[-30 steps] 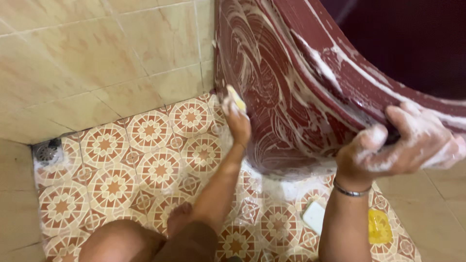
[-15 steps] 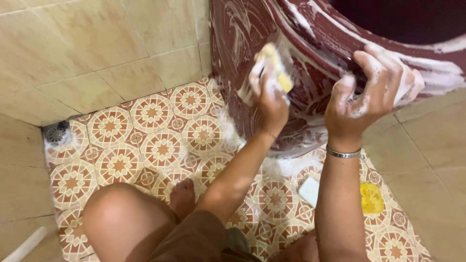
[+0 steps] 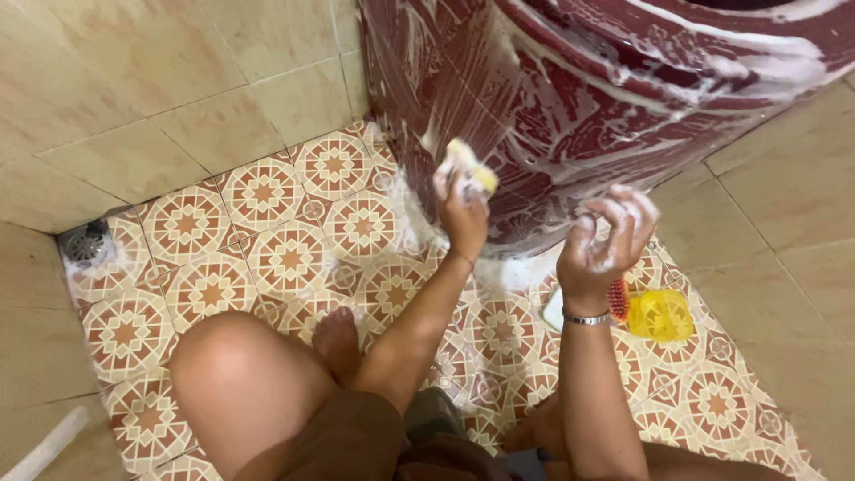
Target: The person washes a large red bin using a sponge and soap. They scrub the exterior and top rim with soapy foam while sitting on a tiled floor.
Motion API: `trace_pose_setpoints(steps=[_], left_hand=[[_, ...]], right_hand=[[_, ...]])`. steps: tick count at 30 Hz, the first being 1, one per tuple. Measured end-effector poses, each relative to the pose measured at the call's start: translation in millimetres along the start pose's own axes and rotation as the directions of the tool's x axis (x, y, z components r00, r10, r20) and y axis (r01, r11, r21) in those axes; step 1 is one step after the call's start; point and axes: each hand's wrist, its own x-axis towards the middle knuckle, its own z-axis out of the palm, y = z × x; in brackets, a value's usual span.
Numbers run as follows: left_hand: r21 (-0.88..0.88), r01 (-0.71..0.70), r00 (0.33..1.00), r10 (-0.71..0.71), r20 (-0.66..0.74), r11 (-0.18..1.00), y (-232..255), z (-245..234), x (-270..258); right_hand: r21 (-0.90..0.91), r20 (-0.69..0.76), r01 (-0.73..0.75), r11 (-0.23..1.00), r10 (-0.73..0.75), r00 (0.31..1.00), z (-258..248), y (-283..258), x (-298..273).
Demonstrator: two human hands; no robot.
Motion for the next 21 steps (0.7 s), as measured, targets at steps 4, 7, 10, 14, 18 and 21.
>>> trace_pose_setpoints(steps=[4,7,10,14,18,21], left_hand=[[-0.031,-0.462,0.887,0.462,0.0,0.886,100.6,-14.7,10.1],[0.054,-0.572,0.82,0.572,0.016,0.818,121.0,-18.8,0.7],[0.114,-0.449,0.893,0.448,0.032,0.886,88.2,-11.9,-20.8],[0.056,-0.272,0.942,0.253,0.221,0.961,8.3,-11.1,-62.4],[0.114,-0.192,0.941,0.15,0.305,0.975,-61.6,-11.2,-90.2],[0.177,-0.047,0.944,-0.014,0.329,0.983,-97.9,-12.0,-99.9]], right_hand=[[0.023,0.017,-0.131,0.991,0.13,0.991,-16.3,-4.5,-13.2],[0.109,0.042,-0.28,0.954,0.277,0.96,-14.5,-1.6,-26.1],[0.171,0.141,-0.433,0.885,0.413,0.9,-4.7,9.5,-47.6],[0.109,0.412,-0.632,0.767,0.543,0.732,26.0,31.1,-83.6],[0.128,0.472,-0.708,0.694,0.585,0.66,52.1,47.4,-132.2],[0.126,0.428,-0.646,0.753,0.546,0.72,60.8,59.3,-172.0]])
